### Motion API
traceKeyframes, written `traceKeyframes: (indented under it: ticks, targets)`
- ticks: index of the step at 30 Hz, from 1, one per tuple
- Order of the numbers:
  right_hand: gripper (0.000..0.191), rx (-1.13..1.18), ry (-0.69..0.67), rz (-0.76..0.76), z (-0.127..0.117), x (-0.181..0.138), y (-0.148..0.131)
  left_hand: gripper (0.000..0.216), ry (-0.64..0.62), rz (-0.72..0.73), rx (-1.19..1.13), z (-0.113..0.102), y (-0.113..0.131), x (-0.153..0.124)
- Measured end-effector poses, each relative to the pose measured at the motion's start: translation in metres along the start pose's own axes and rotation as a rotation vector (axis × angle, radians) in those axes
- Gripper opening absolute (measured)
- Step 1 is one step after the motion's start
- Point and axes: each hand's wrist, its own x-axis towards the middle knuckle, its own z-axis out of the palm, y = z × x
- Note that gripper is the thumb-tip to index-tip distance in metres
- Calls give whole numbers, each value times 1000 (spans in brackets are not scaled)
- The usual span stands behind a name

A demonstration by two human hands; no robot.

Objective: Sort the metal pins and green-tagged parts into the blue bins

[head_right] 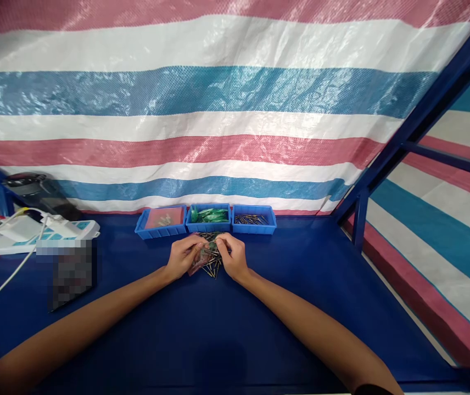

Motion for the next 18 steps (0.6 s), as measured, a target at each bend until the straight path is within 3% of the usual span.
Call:
traceKeyframes:
  ticks: [18]
  targets:
    - [24,-11,24,23,1,0,0,19,-3,-10,22,-1,2,1]
